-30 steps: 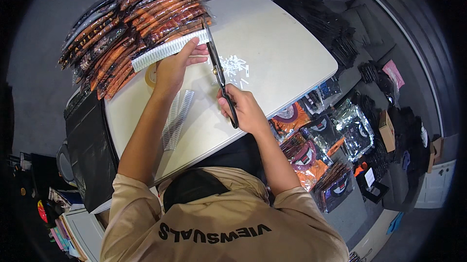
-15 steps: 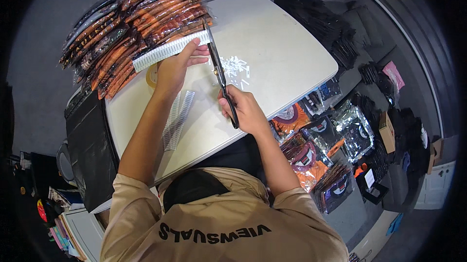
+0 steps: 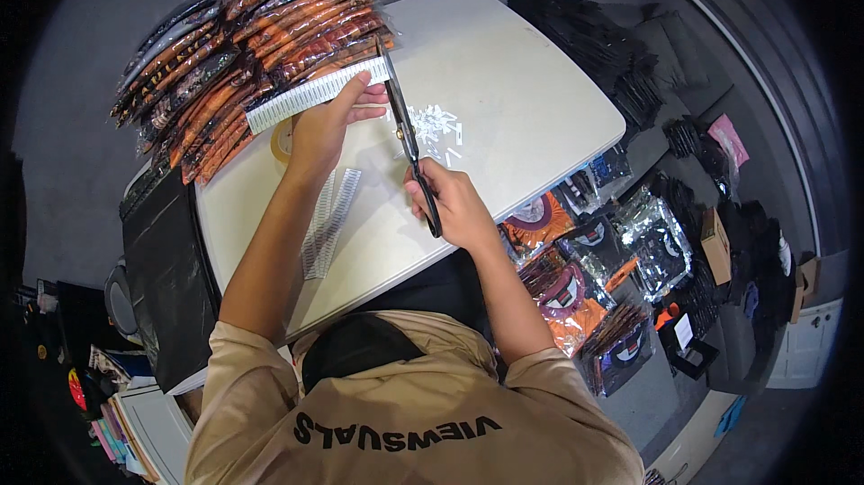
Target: Cutting a white plastic strip or ribbon using scissors in a workspace.
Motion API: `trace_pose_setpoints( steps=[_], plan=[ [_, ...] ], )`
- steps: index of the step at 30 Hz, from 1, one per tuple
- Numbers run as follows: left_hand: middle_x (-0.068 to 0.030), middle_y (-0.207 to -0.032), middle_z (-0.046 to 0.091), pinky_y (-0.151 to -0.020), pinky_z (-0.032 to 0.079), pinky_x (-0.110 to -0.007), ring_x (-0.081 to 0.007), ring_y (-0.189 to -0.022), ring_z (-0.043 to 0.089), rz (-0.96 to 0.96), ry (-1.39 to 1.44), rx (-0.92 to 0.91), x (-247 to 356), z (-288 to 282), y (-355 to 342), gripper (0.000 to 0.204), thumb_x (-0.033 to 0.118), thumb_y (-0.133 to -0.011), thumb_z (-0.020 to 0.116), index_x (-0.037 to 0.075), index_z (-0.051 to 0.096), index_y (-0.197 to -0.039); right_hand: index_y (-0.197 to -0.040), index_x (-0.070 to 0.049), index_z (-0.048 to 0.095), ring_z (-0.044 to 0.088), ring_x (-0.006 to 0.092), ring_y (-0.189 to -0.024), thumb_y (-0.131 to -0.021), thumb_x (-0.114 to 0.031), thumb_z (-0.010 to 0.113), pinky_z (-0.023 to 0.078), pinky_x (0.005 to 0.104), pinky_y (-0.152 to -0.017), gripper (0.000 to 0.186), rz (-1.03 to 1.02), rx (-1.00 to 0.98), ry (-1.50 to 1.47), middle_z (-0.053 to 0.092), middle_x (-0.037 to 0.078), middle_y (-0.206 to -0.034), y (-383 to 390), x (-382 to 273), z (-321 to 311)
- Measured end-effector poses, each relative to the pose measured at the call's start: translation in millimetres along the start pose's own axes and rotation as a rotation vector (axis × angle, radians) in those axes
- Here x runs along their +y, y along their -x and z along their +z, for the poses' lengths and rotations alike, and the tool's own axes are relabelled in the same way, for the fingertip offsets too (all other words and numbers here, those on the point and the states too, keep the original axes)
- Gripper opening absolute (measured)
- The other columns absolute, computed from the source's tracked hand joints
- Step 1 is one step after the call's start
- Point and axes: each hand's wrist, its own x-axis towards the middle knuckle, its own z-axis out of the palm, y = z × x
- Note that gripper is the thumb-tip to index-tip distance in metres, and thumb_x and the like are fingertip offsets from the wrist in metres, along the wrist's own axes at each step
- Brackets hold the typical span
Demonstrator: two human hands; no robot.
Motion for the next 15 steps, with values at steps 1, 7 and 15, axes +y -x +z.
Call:
trace_pose_setpoints(
  steps=[1, 7, 15],
  plan=[
    [-0.0196, -0.101, 0.072, -0.079, 0.062, -0.035, -0.0249, -0.091, 0.072, 0.005, -0.004, 0.002, 0.4, 0.2, 0.5, 0.029, 0.016, -0.098, 0.065, -0.009, 0.065, -0.114, -0.098, 0.000, 0.059, 0.062, 0.0154, -0.058, -0.103, -0.030, 0.058, 0.048, 0.0301, -0.057, 0.030, -0.004, -0.002, 0.000, 0.061, 0.007, -0.064, 0.0, -0.7, -0.2],
    [-0.0196, -0.101, 0.072, -0.079, 0.062, -0.034, -0.0247, -0.091, 0.072, 0.006, -0.005, 0.013, 0.1, 0.9, 0.4, 0.030, 0.017, -0.098, 0.065, -0.009, 0.066, -0.113, -0.097, -0.001, 0.058, 0.061, 0.0158, -0.057, -0.103, -0.031, 0.058, 0.048, 0.0305, -0.056, 0.031, -0.017, -0.001, 0.018, 0.061, 0.007, -0.063, 0.1, 0.9, -0.8],
    [-0.0193, -0.102, 0.072, -0.080, 0.062, -0.034, -0.0248, -0.091, 0.072, -0.005, -0.017, 0.007, 0.2, 0.9, 0.5, 0.031, 0.018, -0.099, 0.065, -0.009, 0.066, -0.114, -0.097, -0.001, 0.058, 0.061, 0.0161, -0.057, -0.103, -0.030, 0.058, 0.047, 0.0308, -0.056, 0.030, -0.001, -0.008, 0.019, 0.061, 0.007, -0.063, -0.1, 1.2, -1.3]
  ],
)
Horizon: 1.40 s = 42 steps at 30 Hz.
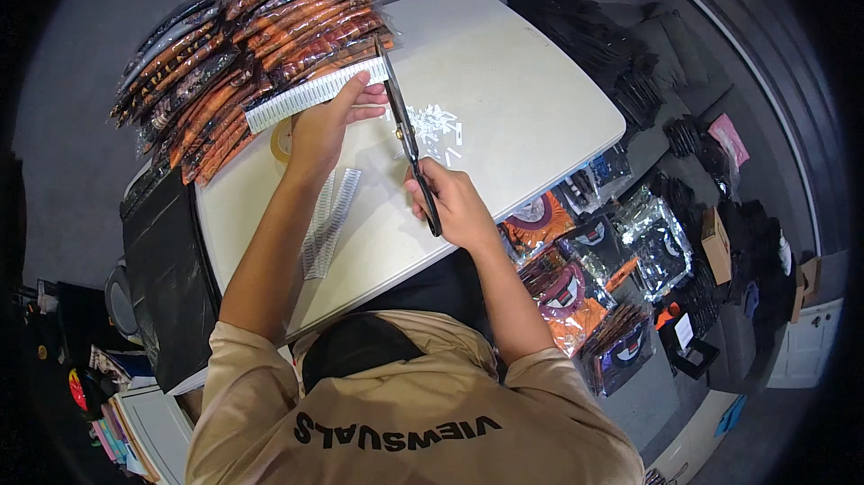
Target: Cutting a white plastic strip or ribbon using scissors in a workspace.
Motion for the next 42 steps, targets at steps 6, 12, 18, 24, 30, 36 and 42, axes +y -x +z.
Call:
trace_pose_setpoints(
  steps=[6, 12, 18, 24, 30, 36, 42],
  plan=[
    [-0.0188, -0.102, 0.072, -0.080, 0.062, -0.033, -0.0244, -0.091, 0.072, 0.016, 0.009, 0.010, 1, 0, 1, 0.030, 0.017, -0.098, 0.065, -0.009, 0.066, -0.114, -0.098, 0.000, 0.058, 0.060, 0.0158, -0.057, -0.103, -0.030, 0.058, 0.047, 0.0306, -0.056, 0.030, 0.015, -0.003, -0.030, 0.061, 0.007, -0.064, 0, -1, 0],
    [-0.0186, -0.101, 0.072, -0.080, 0.062, -0.034, -0.0244, -0.090, 0.072, 0.009, 0.019, 0.010, -1, 0, 0, 0.029, 0.016, -0.098, 0.065, -0.009, 0.066, -0.114, -0.100, 0.001, 0.058, 0.060, 0.0155, -0.057, -0.103, -0.028, 0.058, 0.047, 0.0306, -0.056, 0.029, 0.020, -0.007, -0.040, 0.062, 0.007, -0.065, 0, -1, 0],
    [-0.0189, -0.100, 0.072, -0.079, 0.062, -0.034, -0.0252, -0.089, 0.073, 0.022, 0.015, 0.009, -2, -1, 0, 0.030, 0.017, -0.098, 0.066, -0.009, 0.066, -0.113, -0.095, 0.001, 0.058, 0.061, 0.0166, -0.055, -0.102, -0.027, 0.059, 0.047, 0.0320, -0.054, 0.029, 0.047, -0.003, -0.007, 0.062, 0.008, -0.062, -1, 0, 0],
    [-0.0182, -0.095, 0.072, -0.073, 0.063, -0.033, -0.0244, -0.085, 0.074, 0.011, 0.011, 0.058, -2, -3, -2, 0.032, 0.019, -0.096, 0.068, -0.010, 0.066, -0.111, -0.094, 0.001, 0.058, 0.062, 0.0160, -0.055, -0.102, -0.026, 0.058, 0.048, 0.0316, -0.054, 0.029, 0.105, 0.045, -0.002, 0.062, 0.008, -0.062, 0, -1, 1],
    [-0.0158, -0.093, 0.070, -0.073, 0.060, -0.034, -0.0238, -0.081, 0.071, 0.016, 0.028, 0.065, 1, -5, -3, 0.030, 0.019, -0.094, 0.072, -0.007, 0.067, -0.109, -0.099, 0.000, 0.058, 0.061, 0.0150, -0.057, -0.106, -0.027, 0.052, 0.049, 0.0303, -0.056, 0.028, 0.022, 0.033, -0.025, 0.060, 0.006, -0.063, 1, 2, 2],
    [-0.0095, -0.086, 0.068, -0.067, 0.057, -0.031, -0.0172, -0.071, 0.064, -0.020, -0.032, 0.087, -2, -8, -5, 0.024, 0.017, -0.093, 0.074, -0.003, 0.067, -0.104, -0.097, 0.001, 0.059, 0.062, 0.0154, -0.056, -0.103, -0.026, 0.058, 0.049, 0.0298, -0.056, 0.027, 0.034, 0.068, -0.048, 0.062, 0.008, -0.063, 1, 0, 2],
    [-0.0104, -0.088, 0.068, -0.069, 0.057, -0.031, -0.0191, -0.070, 0.065, -0.040, -0.010, 0.082, -4, -8, -5, 0.026, 0.018, -0.093, 0.073, -0.003, 0.067, -0.105, -0.095, 0.001, 0.060, 0.061, 0.0149, -0.054, -0.102, -0.025, 0.059, 0.047, 0.0307, -0.054, 0.027, 0.104, 0.047, -0.023, 0.061, 0.008, -0.060, 1, -1, 0]
  ],
)
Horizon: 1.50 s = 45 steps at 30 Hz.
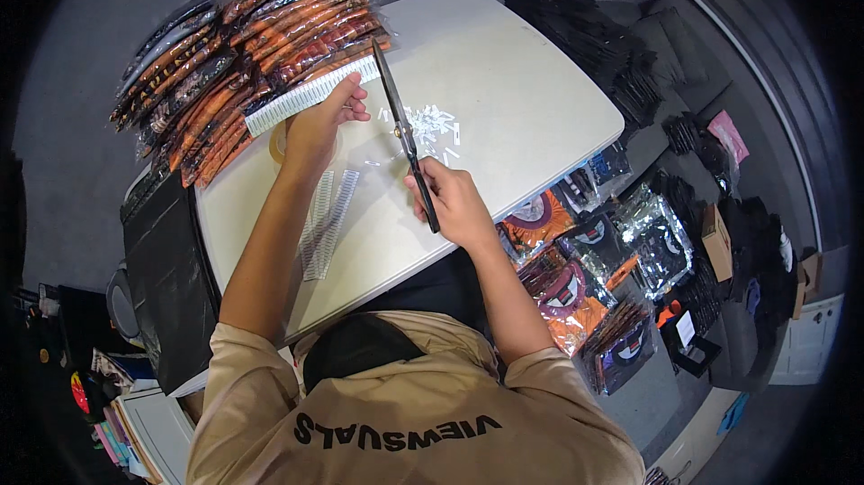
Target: Cutting a white plastic strip or ribbon using scissors in a workspace.
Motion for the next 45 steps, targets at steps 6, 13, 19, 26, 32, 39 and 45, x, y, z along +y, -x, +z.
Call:
trace_pose_setpoints(
  steps=[6, 13, 19, 26, 32, 39, 45],
  plan=[
    [-0.0146, -0.093, 0.069, -0.075, 0.060, -0.033, -0.0240, -0.081, 0.071, -0.004, 0.038, 0.013, 9, 1, 2, 0.028, 0.018, -0.094, 0.071, -0.006, 0.067, -0.108, -0.095, 0.001, 0.058, 0.061, 0.0146, -0.055, -0.102, -0.026, 0.059, 0.047, 0.0305, -0.054, 0.028, -0.085, -0.020, 0.000, 0.060, 0.007, -0.061, 1, 1, 0],
    [-0.0158, -0.094, 0.069, -0.079, 0.062, -0.034, -0.0268, -0.084, 0.073, 0.018, 0.031, 0.008, 10, 2, 2, 0.026, 0.016, -0.096, 0.068, -0.007, 0.066, -0.108, -0.095, 0.001, 0.058, 0.061, 0.0142, -0.057, -0.102, -0.028, 0.058, 0.047, 0.0292, -0.055, 0.030, -0.131, -0.039, -0.025, 0.061, 0.007, -0.064, 1, 2, 0],
    [-0.0159, -0.093, 0.070, -0.078, 0.062, -0.035, -0.0270, -0.084, 0.073, 0.023, 0.054, -0.032, 8, 4, 3, 0.026, 0.015, -0.096, 0.068, -0.007, 0.066, -0.109, -0.100, 0.000, 0.058, 0.062, 0.0163, -0.057, -0.104, -0.025, 0.053, 0.050, 0.0311, -0.058, 0.026, -0.140, -0.070, 0.007, 0.060, 0.006, -0.063, 1, 2, -1],
    [-0.0162, -0.094, 0.070, -0.076, 0.062, -0.036, -0.0267, -0.084, 0.073, 0.039, 0.053, -0.042, 7, 3, 3, 0.025, 0.015, -0.096, 0.069, -0.006, 0.067, -0.108, -0.100, 0.000, 0.058, 0.062, 0.0165, -0.057, -0.103, -0.026, 0.053, 0.050, 0.0307, -0.057, 0.027, -0.137, -0.082, 0.012, 0.060, 0.006, -0.063, 1, 0, -2],
    [-0.0163, -0.094, 0.070, -0.076, 0.062, -0.035, -0.0262, -0.084, 0.073, 0.016, 0.036, -0.041, 10, 8, 8, 0.025, 0.015, -0.095, 0.069, -0.006, 0.067, -0.108, -0.100, 0.000, 0.059, 0.062, 0.0154, -0.057, -0.103, -0.024, 0.053, 0.049, 0.0300, -0.057, 0.025, -0.150, -0.063, 0.002, 0.060, 0.006, -0.062, 1, 0, 0],
    [-0.0160, -0.094, 0.070, -0.077, 0.062, -0.035, -0.0255, -0.084, 0.072, 0.010, 0.041, -0.060, 6, 6, 6, 0.025, 0.015, -0.095, 0.069, -0.007, 0.067, -0.107, -0.100, 0.000, 0.059, 0.062, 0.0149, -0.057, -0.103, -0.022, 0.053, 0.049, 0.0300, -0.057, 0.023, -0.121, -0.076, 0.010, 0.060, 0.006, -0.063, 1, -2, -1],
    [-0.0156, -0.094, 0.070, -0.077, 0.062, -0.035, -0.0252, -0.084, 0.072, 0.008, 0.039, -0.065, 7, 6, 6, 0.025, 0.016, -0.096, 0.069, -0.007, 0.067, -0.108, -0.100, 0.000, 0.059, 0.062, 0.0149, -0.057, -0.103, -0.019, 0.053, 0.049, 0.0299, -0.057, 0.020, -0.105, -0.074, 0.026, 0.060, 0.006, -0.063, 1, -1, -1]
  ],
)
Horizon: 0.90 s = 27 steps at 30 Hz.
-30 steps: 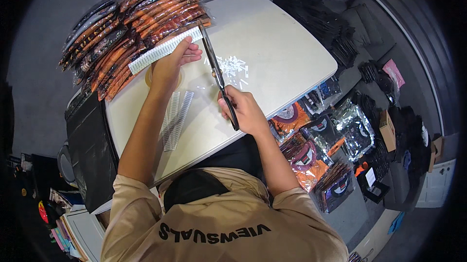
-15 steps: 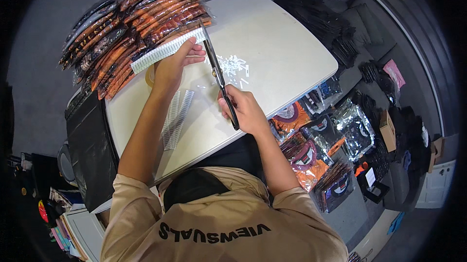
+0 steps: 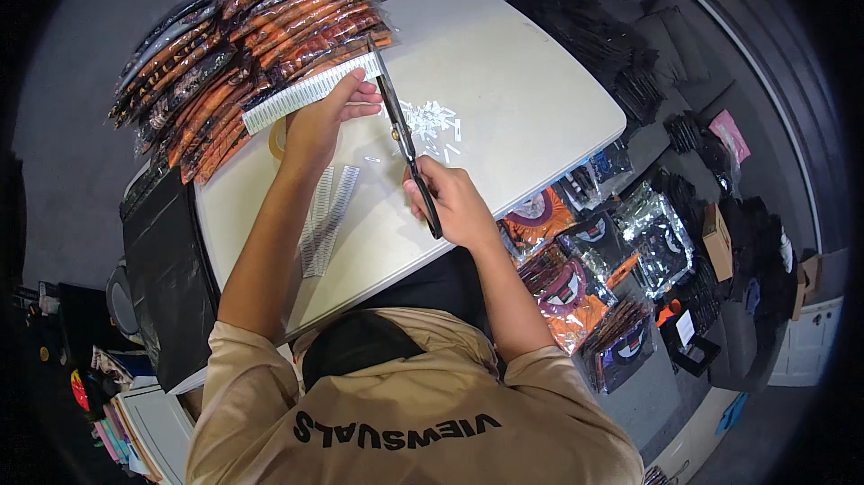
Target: Cutting a white plastic strip or ribbon using scissors in a workspace.
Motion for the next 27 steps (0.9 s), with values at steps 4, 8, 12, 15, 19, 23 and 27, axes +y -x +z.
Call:
trace_pose_setpoints(
  steps=[4, 8, 12, 15, 19, 23, 27],
  plan=[
    [-0.0159, -0.092, 0.071, -0.075, 0.062, -0.032, -0.0230, -0.081, 0.072, 0.020, 0.001, 0.000, -0.5, 0.2, 0.0, 0.032, 0.022, -0.096, 0.069, -0.008, 0.066, -0.107, -0.100, 0.001, 0.058, 0.062, 0.0150, -0.058, -0.102, -0.017, 0.053, 0.049, 0.0300, -0.057, 0.019, -0.007, 0.001, -0.009, 0.060, 0.007, -0.064, -0.2, 1.7, 0.5],
    [-0.0156, -0.092, 0.070, -0.075, 0.062, -0.032, -0.0229, -0.080, 0.072, 0.022, -0.004, -0.013, -0.2, -1.9, -0.8, 0.031, 0.020, -0.096, 0.069, -0.008, 0.066, -0.107, -0.100, 0.001, 0.059, 0.061, 0.0148, -0.058, -0.103, -0.017, 0.052, 0.049, 0.0301, -0.057, 0.019, -0.012, 0.002, -0.010, 0.060, 0.006, -0.064, 0.0, 0.1, 0.5],
    [-0.0157, -0.092, 0.071, -0.075, 0.062, -0.032, -0.0228, -0.081, 0.072, 0.016, 0.002, -0.012, -1.2, -2.3, -1.2, 0.030, 0.020, -0.096, 0.069, -0.008, 0.066, -0.108, -0.100, 0.000, 0.059, 0.061, 0.0148, -0.057, -0.103, -0.018, 0.052, 0.049, 0.0300, -0.057, 0.020, -0.017, -0.001, 0.011, 0.060, 0.006, -0.063, 0.2, -1.5, 0.0],
    [-0.0157, -0.092, 0.071, -0.075, 0.062, -0.032, -0.0227, -0.081, 0.072, 0.013, -0.005, -0.010, -0.8, -2.5, -1.7, 0.030, 0.020, -0.096, 0.068, -0.008, 0.066, -0.108, -0.099, 0.000, 0.059, 0.062, 0.0148, -0.057, -0.103, -0.019, 0.052, 0.049, 0.0299, -0.057, 0.021, -0.001, 0.000, -0.005, 0.060, 0.006, -0.063, 0.2, -0.9, 0.0],
    [-0.0157, -0.093, 0.071, -0.077, 0.062, -0.034, -0.0238, -0.083, 0.072, 0.011, -0.008, -0.016, 0.6, -2.4, -0.9, 0.028, 0.018, -0.096, 0.069, -0.007, 0.067, -0.108, -0.099, 0.000, 0.059, 0.061, 0.0146, -0.057, -0.104, -0.021, 0.052, 0.049, 0.0299, -0.057, 0.022, -0.004, -0.008, 0.008, 0.060, 0.006, -0.063, 0.3, -0.3, -0.4],
    [-0.0156, -0.094, 0.071, -0.078, 0.062, -0.035, -0.0249, -0.084, 0.072, 0.003, 0.000, -0.014, 0.0, -3.2, -1.4, 0.026, 0.016, -0.095, 0.069, -0.006, 0.068, -0.108, -0.100, 0.001, 0.058, 0.060, 0.0142, -0.057, -0.104, -0.021, 0.052, 0.050, 0.0299, -0.057, 0.023, -0.019, -0.010, -0.024, 0.060, 0.006, -0.063, 0.0, 3.0, 0.9],
    [-0.0157, -0.094, 0.071, -0.078, 0.062, -0.035, -0.0251, -0.084, 0.072, 0.010, 0.000, -0.010, -0.5, -2.7, -1.3, 0.025, 0.016, -0.095, 0.069, -0.006, 0.069, -0.108, -0.100, 0.001, 0.058, 0.060, 0.0141, -0.057, -0.104, -0.021, 0.052, 0.050, 0.0300, -0.057, 0.024, -0.015, -0.006, -0.024, 0.060, 0.006, -0.063, -0.2, 2.6, 1.2]
  ],
)
